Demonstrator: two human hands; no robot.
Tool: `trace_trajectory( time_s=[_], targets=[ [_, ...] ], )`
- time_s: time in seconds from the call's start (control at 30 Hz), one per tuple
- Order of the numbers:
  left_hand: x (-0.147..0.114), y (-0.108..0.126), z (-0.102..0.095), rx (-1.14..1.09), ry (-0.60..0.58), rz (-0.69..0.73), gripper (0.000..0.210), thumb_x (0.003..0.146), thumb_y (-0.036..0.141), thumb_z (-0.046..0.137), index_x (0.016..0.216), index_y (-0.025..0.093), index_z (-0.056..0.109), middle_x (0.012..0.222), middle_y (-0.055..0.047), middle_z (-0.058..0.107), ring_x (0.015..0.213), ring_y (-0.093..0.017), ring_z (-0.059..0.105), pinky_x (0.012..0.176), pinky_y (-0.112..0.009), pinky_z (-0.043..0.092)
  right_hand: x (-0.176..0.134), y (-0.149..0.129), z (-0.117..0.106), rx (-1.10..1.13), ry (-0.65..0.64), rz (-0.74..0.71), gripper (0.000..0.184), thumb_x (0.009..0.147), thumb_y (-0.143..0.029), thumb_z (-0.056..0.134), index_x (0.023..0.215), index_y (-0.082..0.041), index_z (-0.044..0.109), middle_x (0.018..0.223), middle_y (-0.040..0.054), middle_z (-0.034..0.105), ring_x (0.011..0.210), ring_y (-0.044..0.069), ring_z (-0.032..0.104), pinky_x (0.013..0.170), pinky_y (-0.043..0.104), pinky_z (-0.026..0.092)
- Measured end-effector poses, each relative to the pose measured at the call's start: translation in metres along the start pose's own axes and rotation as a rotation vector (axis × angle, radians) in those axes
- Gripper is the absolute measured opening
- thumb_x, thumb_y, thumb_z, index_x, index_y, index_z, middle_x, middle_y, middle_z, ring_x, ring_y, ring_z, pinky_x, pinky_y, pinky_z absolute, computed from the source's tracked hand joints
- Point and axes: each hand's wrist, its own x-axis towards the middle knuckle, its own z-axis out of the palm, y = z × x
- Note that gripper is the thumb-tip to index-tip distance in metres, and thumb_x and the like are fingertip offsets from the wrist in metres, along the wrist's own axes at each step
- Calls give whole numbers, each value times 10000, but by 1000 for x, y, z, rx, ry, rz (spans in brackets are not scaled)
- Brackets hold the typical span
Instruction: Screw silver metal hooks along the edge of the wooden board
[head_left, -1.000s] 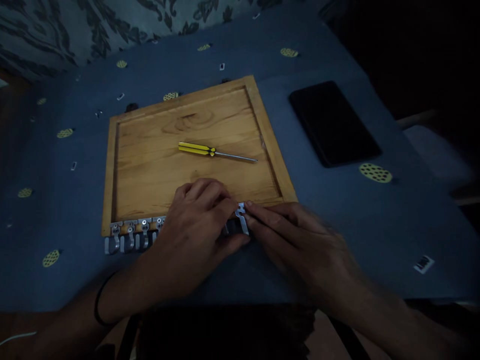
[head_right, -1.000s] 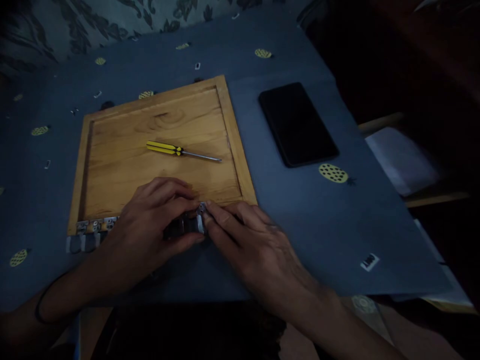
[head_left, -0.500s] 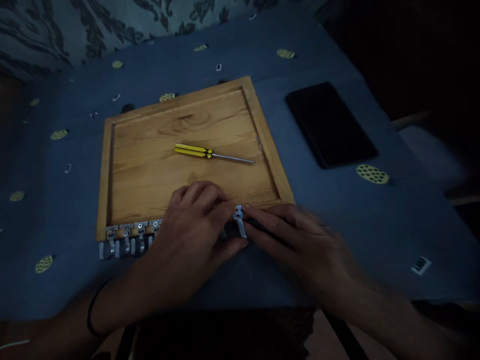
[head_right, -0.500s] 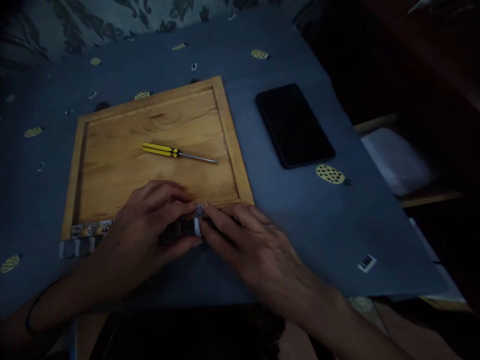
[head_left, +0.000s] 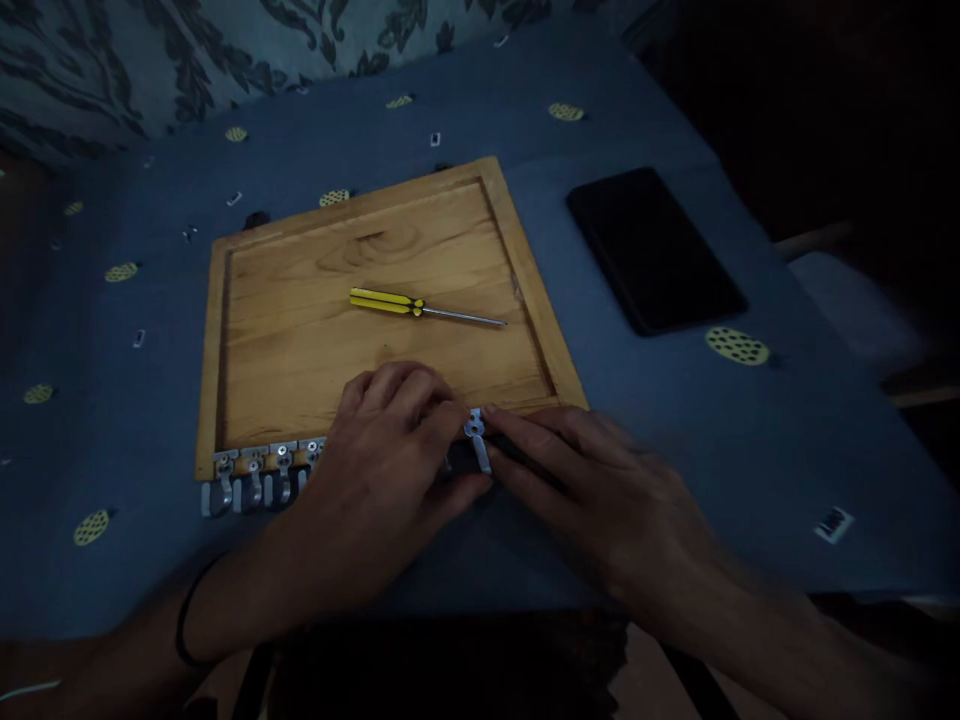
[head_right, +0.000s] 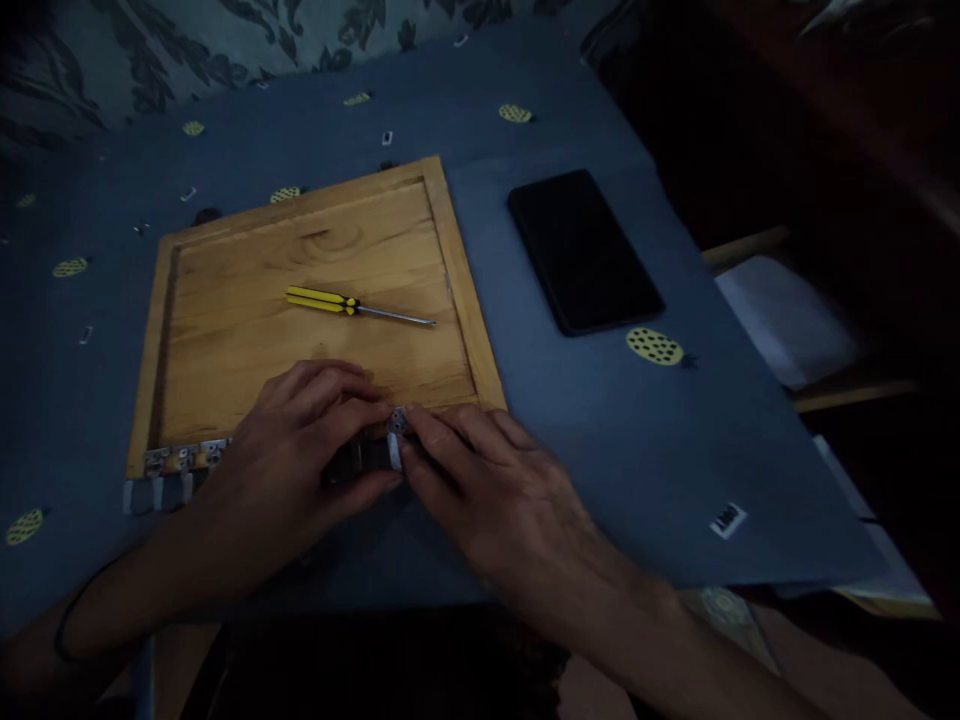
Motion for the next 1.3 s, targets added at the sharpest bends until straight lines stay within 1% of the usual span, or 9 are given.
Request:
trace_trajectory(
  time_s=[0.13, 0.3, 0.47, 0.57, 0.63, 0.7, 0.93, 1.07, 1.3],
  targets=[
    [-1, -3, -8, -8, 5, -14, 276, 915, 341, 707, 1121, 167, 652, 1207, -93, 651, 1165, -284, 564, 980, -492, 497, 0, 0, 1, 12, -15, 8, 364, 1008, -125, 370, 1214, -155, 669, 1306, 103, 692, 1046, 245, 619, 840, 405, 535],
    [-9, -12, -30, 25, 121, -48, 246, 980, 367, 607, 1154, 197, 642, 1189, -77, 659, 1158, -250, 597, 963, -408, 516, 3, 3, -4, -81, -48, -42, 380, 934, -55, 412, 1195, -169, 664, 1301, 107, 697, 1020, 244, 634, 794, 393, 550],
    [-25, -29, -49, -15, 132, -190, 254, 982, 427, 581, 1151, 257, 665, 1175, -39, 667, 1104, -245, 644, 918, -386, 536, 5, 3, -7, -64, -22, -54, 367, 933, -35, 393, 1171, -129, 656, 1258, 122, 713, 1021, 255, 639, 762, 392, 557],
    [-37, -39, -55, -42, 144, -286, 264, 960, 470, 593, 1123, 281, 680, 1142, -18, 681, 1043, -240, 672, 791, -339, 541, 6, 3, -8, -49, -20, -50, 356, 947, -48, 392, 1168, -134, 657, 1263, 116, 714, 1006, 247, 650, 765, 389, 569],
    [-44, -46, -59, -54, 155, -351, 259, 949, 481, 601, 1114, 299, 684, 1133, -9, 685, 986, -231, 679, 634, -297, 500, 6, 3, -8, -51, -28, -42, 350, 948, -56, 408, 1173, -151, 658, 1268, 103, 715, 1002, 239, 659, 776, 383, 576],
    [-51, -51, -61, -54, 163, -392, 247, 941, 483, 604, 1113, 323, 681, 1131, 3, 684, 972, -231, 675, 559, -292, 454, 6, 3, -9, -57, -40, -33, 354, 942, -62, 424, 1184, -175, 656, 1268, 90, 716, 1010, 233, 664, 790, 376, 577],
    [-63, -61, -67, -5, 184, -497, 248, 933, 489, 609, 1117, 341, 685, 1142, 40, 668, 977, -208, 663, 500, -235, 444, 4, 1, -7, -50, -80, -1, 355, 907, -45, 459, 1167, -183, 656, 1302, 98, 699, 1017, 258, 664, 750, 398, 583],
    [-70, -64, -68, 25, 201, -505, 233, 955, 484, 605, 1133, 354, 678, 1178, 54, 662, 1041, -206, 648, 538, -219, 453, 4, 1, -7, 11, -70, 39, 372, 943, -44, 439, 1190, -211, 662, 1271, 75, 713, 1020, 228, 676, 834, 398, 606],
    [-76, -83, -81, 76, 293, -553, 230, 962, 455, 576, 1102, 316, 695, 1120, 42, 678, 934, -191, 647, 541, -222, 429, 2, 2, -5, 52, -90, 53, 447, 962, -72, 457, 1337, -250, 623, 1329, 64, 694, 1096, 251, 683, 873, 427, 636]
  ],
)
